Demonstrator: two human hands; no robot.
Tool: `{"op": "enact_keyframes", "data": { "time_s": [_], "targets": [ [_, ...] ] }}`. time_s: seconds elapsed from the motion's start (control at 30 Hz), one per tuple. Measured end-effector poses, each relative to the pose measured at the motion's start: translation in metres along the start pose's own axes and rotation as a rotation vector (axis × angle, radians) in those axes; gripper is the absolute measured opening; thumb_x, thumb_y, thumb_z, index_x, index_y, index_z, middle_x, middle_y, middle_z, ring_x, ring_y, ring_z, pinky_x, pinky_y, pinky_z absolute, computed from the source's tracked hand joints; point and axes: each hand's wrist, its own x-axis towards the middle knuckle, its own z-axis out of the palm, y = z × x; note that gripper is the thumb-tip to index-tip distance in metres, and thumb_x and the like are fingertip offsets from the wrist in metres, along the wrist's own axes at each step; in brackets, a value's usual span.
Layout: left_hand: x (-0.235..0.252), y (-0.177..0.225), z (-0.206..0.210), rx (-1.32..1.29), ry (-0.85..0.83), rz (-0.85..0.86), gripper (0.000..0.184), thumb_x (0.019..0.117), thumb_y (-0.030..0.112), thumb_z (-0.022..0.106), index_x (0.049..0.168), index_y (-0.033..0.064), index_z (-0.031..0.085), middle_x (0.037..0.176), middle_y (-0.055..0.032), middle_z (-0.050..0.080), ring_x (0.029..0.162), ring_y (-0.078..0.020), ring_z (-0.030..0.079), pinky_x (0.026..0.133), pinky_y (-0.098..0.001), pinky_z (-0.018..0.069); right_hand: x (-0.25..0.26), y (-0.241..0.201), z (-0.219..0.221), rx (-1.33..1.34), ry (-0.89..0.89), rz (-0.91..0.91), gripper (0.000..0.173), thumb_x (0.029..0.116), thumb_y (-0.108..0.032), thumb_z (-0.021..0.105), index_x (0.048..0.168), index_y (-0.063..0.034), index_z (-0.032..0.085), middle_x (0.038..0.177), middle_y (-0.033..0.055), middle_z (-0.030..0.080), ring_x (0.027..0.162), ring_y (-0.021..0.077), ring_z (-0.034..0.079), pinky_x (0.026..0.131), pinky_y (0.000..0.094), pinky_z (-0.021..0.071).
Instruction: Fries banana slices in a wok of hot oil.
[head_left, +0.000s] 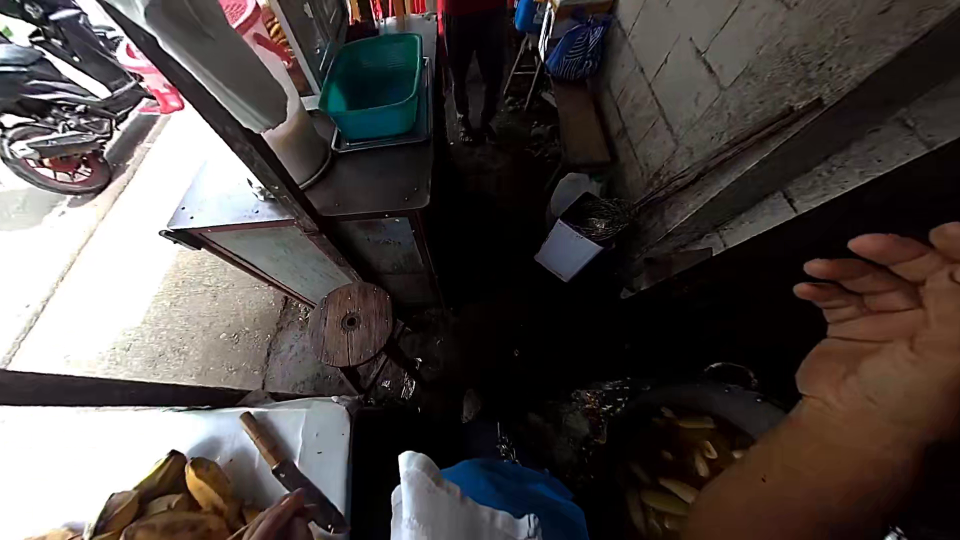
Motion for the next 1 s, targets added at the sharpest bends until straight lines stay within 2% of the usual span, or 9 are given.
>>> {"op": "enact_keyframes", "data": {
  "time_s": [0.2, 0.33, 0.4, 0.53, 0.7, 0.77, 0.83, 0.9, 1.0],
  "targets": [
    [0.089, -0.035, 0.087, -0.154, -0.071, -0.009, 0.025, 0.1022, 0.002, 0.047, 0.119, 0.0032, 0.065, 0.109, 0.0038, 0.069, 0.090, -0.0060, 0.067, 0.082, -0.0259, 0.0585, 0.037, -0.001, -0.020, -0.153, 0.098, -0.042, 0.034, 0.1110, -0.026, 0.035, 0.138, -0.0096, 0.049, 0.122, 0.0011, 0.069, 0.100, 0.0193, 0.072, 0.085, 0.0359, 0.0623],
    [0.141, -0.052, 0.147, -0.154, -0.201, -0.049, 0.023, 0.1008, 0.002, 0.047, 0.117, 0.0002, 0.064, 0.105, 0.0021, 0.069, 0.086, -0.0053, 0.066, 0.078, -0.0237, 0.0579, 0.036, -0.002, -0.051, -0.267, 0.215, -0.052, 0.036, 0.1109, -0.024, 0.036, 0.139, -0.0061, 0.049, 0.125, 0.0050, 0.068, 0.100, 0.0219, 0.072, 0.086, 0.0384, 0.0623],
    [0.172, -0.064, 0.182, -0.183, -0.280, -0.026, 0.023, 0.1010, 0.005, 0.048, 0.118, 0.0027, 0.064, 0.107, 0.0041, 0.069, 0.087, -0.0036, 0.066, 0.078, -0.0225, 0.0580, 0.031, 0.002, -0.066, -0.315, 0.304, -0.024, 0.036, 0.1110, -0.023, 0.034, 0.140, -0.0072, 0.048, 0.126, 0.0047, 0.067, 0.100, 0.0220, 0.072, 0.087, 0.0381, 0.0621],
    [0.236, -0.086, 0.267, -0.277, -0.414, 0.038, 0.022, 0.0990, 0.007, 0.053, 0.116, -0.0013, 0.064, 0.105, 0.0017, 0.069, 0.085, -0.0042, 0.067, 0.078, -0.0230, 0.0590, 0.026, 0.014, -0.083, -0.405, 0.451, -0.006, 0.035, 0.1111, -0.023, 0.035, 0.139, -0.0076, 0.050, 0.124, 0.0045, 0.068, 0.099, 0.0219, 0.073, 0.086, 0.0381, 0.0627],
    [0.312, -0.088, 0.381, -0.349, -0.598, 0.100, 0.020, 0.0978, 0.005, 0.054, 0.111, -0.0064, 0.063, 0.100, -0.0001, 0.070, 0.081, -0.0023, 0.067, 0.074, -0.0216, 0.0598, 0.037, 0.048, -0.028, -0.488, 0.654, 0.140, 0.033, 0.1091, -0.026, 0.042, 0.134, -0.0079, 0.052, 0.116, -0.0008, 0.070, 0.094, 0.0147, 0.072, 0.083, 0.0363, 0.0628],
    [0.341, -0.080, 0.414, -0.348, -0.724, 0.085, 0.023, 0.0992, 0.003, 0.052, 0.115, -0.0121, 0.060, 0.100, -0.0031, 0.068, 0.083, -0.0012, 0.066, 0.076, -0.0215, 0.0596, 0.043, 0.075, 0.006, -0.484, 0.656, 0.314, 0.036, 0.1087, -0.026, 0.043, 0.137, -0.0049, 0.052, 0.118, 0.0049, 0.068, 0.094, 0.0151, 0.071, 0.081, 0.0373, 0.0620],
    [0.365, -0.064, 0.452, -0.276, -0.889, 0.039, 0.029, 0.1005, 0.001, 0.048, 0.119, -0.0197, 0.054, 0.100, -0.0096, 0.064, 0.083, -0.0004, 0.063, 0.077, -0.0203, 0.0566, 0.052, 0.102, 0.039, -0.534, 0.571, 0.423, 0.035, 0.1073, -0.021, 0.046, 0.134, -0.0010, 0.057, 0.117, 0.0120, 0.069, 0.091, 0.0184, 0.071, 0.078, 0.0399, 0.0625],
    [0.380, -0.054, 0.489, -0.073, -1.061, 0.018, 0.033, 0.1033, 0.003, 0.046, 0.125, -0.0206, 0.051, 0.104, -0.0195, 0.063, 0.085, -0.0060, 0.061, 0.080, -0.0220, 0.0536, 0.051, 0.128, 0.066, -0.683, 0.418, 0.465, 0.032, 0.1038, -0.015, 0.051, 0.129, 0.0005, 0.063, 0.114, 0.0143, 0.071, 0.093, 0.0198, 0.072, 0.081, 0.0404, 0.0629],
    [0.390, -0.041, 0.534, 0.196, -1.224, 0.055, 0.035, 0.1060, 0.006, 0.048, 0.131, -0.0171, 0.052, 0.113, -0.0298, 0.063, 0.094, -0.0184, 0.062, 0.089, -0.0304, 0.0522, 0.026, 0.150, 0.100, -0.844, 0.200, 0.568, 0.033, 0.1047, -0.022, 0.052, 0.130, -0.0083, 0.068, 0.116, 0.0126, 0.070, 0.102, 0.0235, 0.070, 0.088, 0.0451, 0.0592]
  ]
}}
